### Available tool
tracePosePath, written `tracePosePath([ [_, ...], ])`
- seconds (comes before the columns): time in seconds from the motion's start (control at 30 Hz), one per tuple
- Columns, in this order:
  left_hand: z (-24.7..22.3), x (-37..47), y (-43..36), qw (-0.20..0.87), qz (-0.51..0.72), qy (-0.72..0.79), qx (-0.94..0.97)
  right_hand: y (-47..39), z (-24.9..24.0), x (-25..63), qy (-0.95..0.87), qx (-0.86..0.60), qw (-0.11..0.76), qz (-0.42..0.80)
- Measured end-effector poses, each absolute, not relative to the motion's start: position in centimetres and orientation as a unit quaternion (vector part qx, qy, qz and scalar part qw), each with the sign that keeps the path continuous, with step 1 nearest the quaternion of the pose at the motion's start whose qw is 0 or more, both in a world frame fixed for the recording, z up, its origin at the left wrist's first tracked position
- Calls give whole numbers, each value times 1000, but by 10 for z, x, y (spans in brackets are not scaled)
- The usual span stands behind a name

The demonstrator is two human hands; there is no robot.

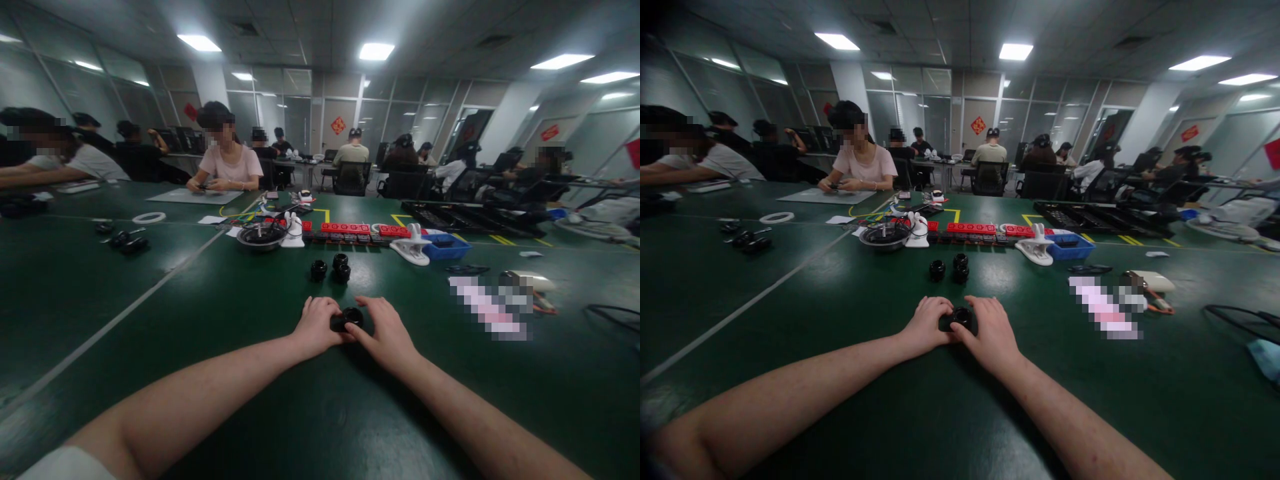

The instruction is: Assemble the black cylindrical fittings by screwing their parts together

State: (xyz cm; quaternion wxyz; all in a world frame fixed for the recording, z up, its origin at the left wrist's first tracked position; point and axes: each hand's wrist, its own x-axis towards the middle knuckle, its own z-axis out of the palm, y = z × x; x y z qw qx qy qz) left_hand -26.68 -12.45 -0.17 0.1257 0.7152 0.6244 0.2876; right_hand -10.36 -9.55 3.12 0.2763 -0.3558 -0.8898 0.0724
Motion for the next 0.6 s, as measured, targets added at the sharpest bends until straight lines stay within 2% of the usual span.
tracePosePath([
  [0.6,5,-265,-126,127,276,630,715,-98,35,-105,-893,-379,236,51],
])
